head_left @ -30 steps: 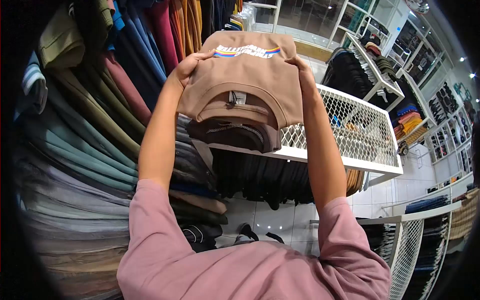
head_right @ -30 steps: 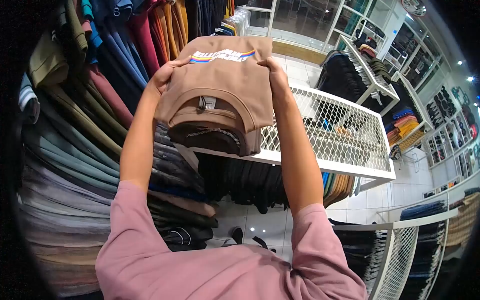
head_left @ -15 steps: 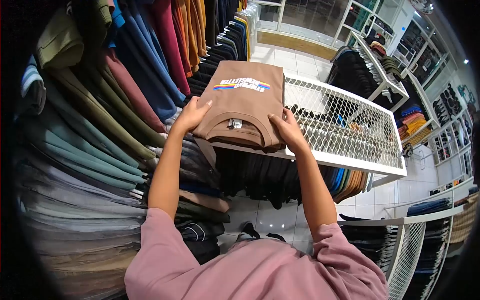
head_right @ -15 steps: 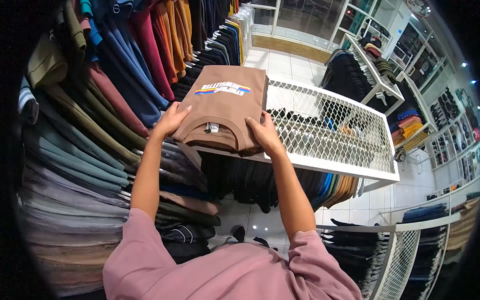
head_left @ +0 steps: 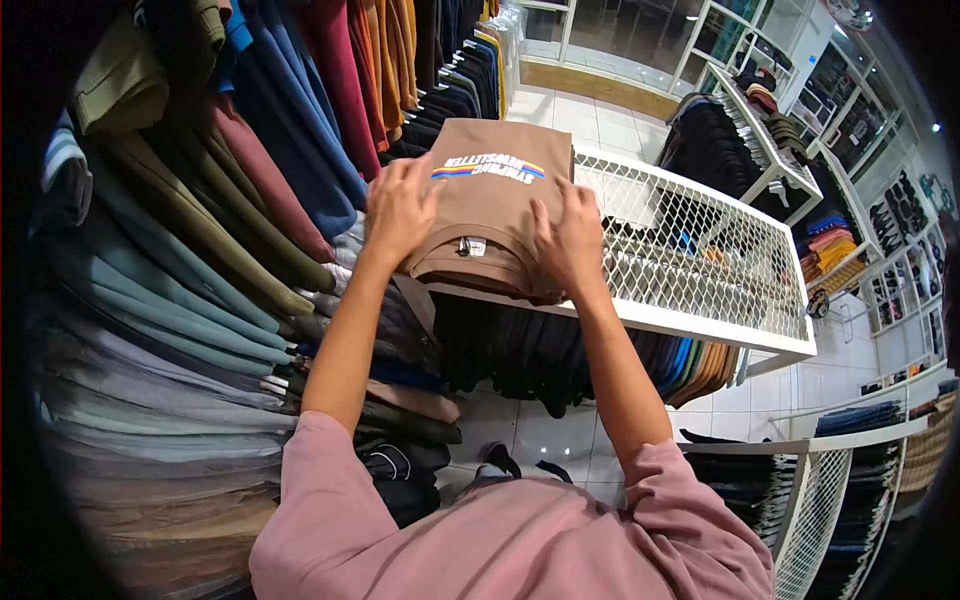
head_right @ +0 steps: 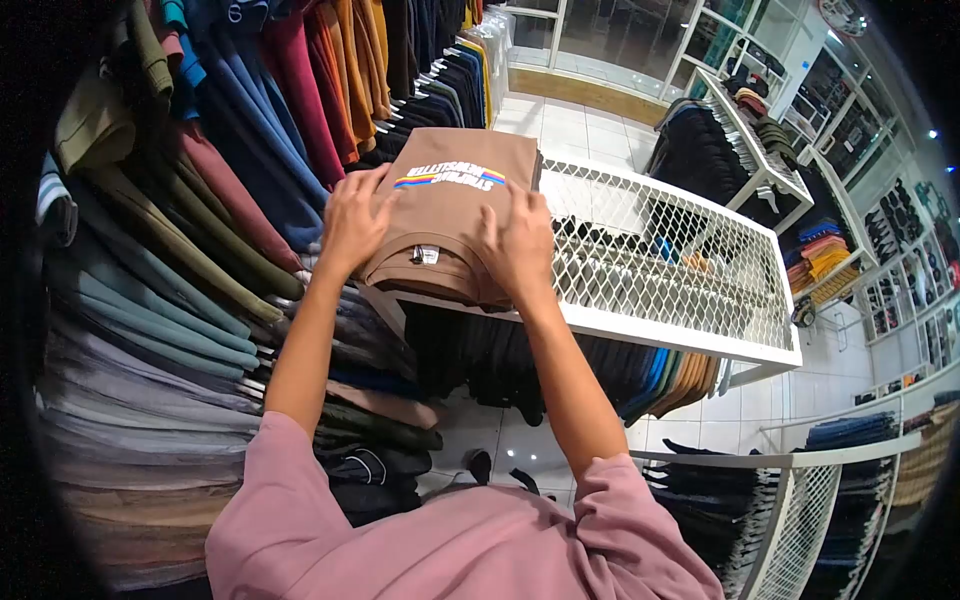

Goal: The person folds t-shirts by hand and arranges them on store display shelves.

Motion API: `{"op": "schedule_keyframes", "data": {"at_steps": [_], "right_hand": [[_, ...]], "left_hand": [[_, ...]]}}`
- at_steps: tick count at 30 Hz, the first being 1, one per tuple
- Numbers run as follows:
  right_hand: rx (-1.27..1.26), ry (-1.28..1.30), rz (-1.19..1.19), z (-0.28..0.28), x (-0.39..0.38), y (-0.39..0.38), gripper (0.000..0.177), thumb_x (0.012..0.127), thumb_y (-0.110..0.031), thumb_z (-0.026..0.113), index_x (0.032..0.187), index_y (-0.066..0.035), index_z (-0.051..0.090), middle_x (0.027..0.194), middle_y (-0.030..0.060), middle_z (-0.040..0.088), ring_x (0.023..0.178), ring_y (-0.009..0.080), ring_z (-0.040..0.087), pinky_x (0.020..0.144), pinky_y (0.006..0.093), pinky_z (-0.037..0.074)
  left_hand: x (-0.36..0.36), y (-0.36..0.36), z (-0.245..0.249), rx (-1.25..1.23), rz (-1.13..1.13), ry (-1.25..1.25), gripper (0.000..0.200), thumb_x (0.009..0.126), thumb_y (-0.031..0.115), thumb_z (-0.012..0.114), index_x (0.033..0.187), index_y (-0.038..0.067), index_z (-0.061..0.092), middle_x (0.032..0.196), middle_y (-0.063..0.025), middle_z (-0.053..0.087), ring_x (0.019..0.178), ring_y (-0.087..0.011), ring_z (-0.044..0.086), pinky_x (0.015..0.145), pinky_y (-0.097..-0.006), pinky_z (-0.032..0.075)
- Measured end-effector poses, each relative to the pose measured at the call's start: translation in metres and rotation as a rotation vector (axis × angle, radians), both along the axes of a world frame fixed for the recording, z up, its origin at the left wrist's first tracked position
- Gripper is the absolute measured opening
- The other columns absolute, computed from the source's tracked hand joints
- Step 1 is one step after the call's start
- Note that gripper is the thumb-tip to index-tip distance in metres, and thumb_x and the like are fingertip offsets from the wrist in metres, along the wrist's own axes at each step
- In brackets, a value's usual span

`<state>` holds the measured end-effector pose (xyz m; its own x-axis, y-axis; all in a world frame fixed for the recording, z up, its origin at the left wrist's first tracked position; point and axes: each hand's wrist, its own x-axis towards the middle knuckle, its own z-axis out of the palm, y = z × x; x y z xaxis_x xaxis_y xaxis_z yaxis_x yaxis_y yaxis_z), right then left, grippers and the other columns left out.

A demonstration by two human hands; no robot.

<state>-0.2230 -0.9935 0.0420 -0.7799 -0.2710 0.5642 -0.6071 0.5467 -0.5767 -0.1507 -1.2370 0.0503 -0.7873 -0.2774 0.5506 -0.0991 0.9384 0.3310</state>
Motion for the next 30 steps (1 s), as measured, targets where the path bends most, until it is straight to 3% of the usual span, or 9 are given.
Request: {"op": "schedule_keyframes", "data": {"at_steps": [2,4,5,8,13,17,19,22,30], "right_hand": [[0.057,0.076,0.023,0.003,-0.015,-0.031,0.053,0.091,-0.029,0.068,0.133,0.002,0.057,0.130,0.0274,0.059,0.118,0.0427,0.059,0.101,0.0459,0.048],[0.184,0.154,0.034,-0.010,-0.022,-0.056,0.057,0.095,-0.040,0.060,0.136,-0.001,0.057,0.139,0.0276,0.054,0.129,0.0439,0.052,0.111,0.0490,0.039],[0.314,0.017,0.047,-0.024,-0.025,-0.060,0.063,0.098,-0.049,0.053,0.144,-0.006,0.053,0.151,0.0268,0.045,0.142,0.0432,0.040,0.119,0.0537,0.028],[0.404,-0.153,0.004,-0.049,-0.034,-0.059,0.075,0.100,-0.062,0.038,0.154,-0.010,0.043,0.160,0.0259,0.032,0.151,0.0413,0.027,0.122,0.0570,0.018],[0.346,-0.158,-0.049,-0.035,-0.058,-0.068,0.071,0.102,-0.057,0.037,0.149,-0.005,0.047,0.157,0.0277,0.037,0.147,0.0448,0.032,0.120,0.0590,0.022],[0.358,-0.048,-0.068,-0.039,-0.127,-0.090,0.062,0.103,-0.049,0.040,0.147,-0.006,0.049,0.155,0.0267,0.041,0.144,0.0452,0.037,0.119,0.0604,0.024],[0.416,-0.041,-0.094,-0.041,-0.155,-0.091,0.066,0.102,-0.053,0.039,0.151,-0.009,0.046,0.158,0.0252,0.037,0.148,0.0431,0.032,0.120,0.0602,0.022],[0.356,-0.223,-0.145,-0.054,-0.159,-0.081,0.080,0.097,-0.065,0.038,0.158,-0.013,0.036,0.165,0.0220,0.025,0.155,0.0362,0.017,0.122,0.0580,0.016],[0.324,-0.291,-0.257,-0.055,-0.159,-0.081,0.093,0.094,-0.072,0.040,0.158,-0.005,0.031,0.166,0.0219,0.022,0.155,0.0390,0.016,0.122,0.0580,0.015]], "left_hand": [[-0.019,0.008,-0.003,-0.101,-0.221,0.054,0.042,0.099,0.027,0.057,0.136,0.010,0.060,0.141,-0.0191,0.056,0.134,-0.0379,0.049,0.113,-0.0487,0.036],[-0.044,0.008,-0.039,-0.137,-0.239,-0.119,0.049,0.102,0.033,0.048,0.148,0.015,0.051,0.151,-0.0201,0.047,0.143,-0.0386,0.040,0.119,-0.0528,0.028],[-0.052,0.007,-0.057,-0.139,-0.260,-0.228,0.052,0.103,0.036,0.044,0.151,0.017,0.047,0.154,-0.0206,0.044,0.146,-0.0391,0.036,0.120,-0.0534,0.025],[-0.050,0.018,-0.053,-0.074,-0.197,-0.328,0.053,0.104,0.035,0.040,0.154,0.018,0.043,0.158,-0.0208,0.039,0.148,-0.0392,0.034,0.121,-0.0530,0.024],[-0.077,0.002,-0.028,0.025,-0.291,-0.483,0.051,0.104,0.036,0.042,0.149,0.014,0.050,0.153,-0.0228,0.045,0.143,-0.0419,0.040,0.120,-0.0507,0.029],[-0.143,-0.010,-0.030,-0.092,-0.250,-0.291,0.049,0.104,0.036,0.042,0.146,0.012,0.052,0.153,-0.0218,0.046,0.142,-0.0424,0.040,0.118,-0.0518,0.031],[-0.168,-0.009,-0.036,-0.076,-0.233,-0.311,0.053,0.105,0.041,0.040,0.151,0.015,0.048,0.157,-0.0211,0.040,0.147,-0.0396,0.035,0.119,-0.0589,0.025],[-0.175,-0.003,-0.061,-0.004,-0.199,-0.365,0.056,0.107,0.045,0.032,0.158,0.022,0.037,0.166,-0.0158,0.027,0.153,-0.0356,0.024,0.123,-0.0561,0.016],[-0.174,-0.003,-0.061,0.019,-0.205,-0.360,0.057,0.105,0.047,0.032,0.158,0.024,0.038,0.166,-0.0137,0.026,0.153,-0.0345,0.023,0.124,-0.0551,0.014]]}}
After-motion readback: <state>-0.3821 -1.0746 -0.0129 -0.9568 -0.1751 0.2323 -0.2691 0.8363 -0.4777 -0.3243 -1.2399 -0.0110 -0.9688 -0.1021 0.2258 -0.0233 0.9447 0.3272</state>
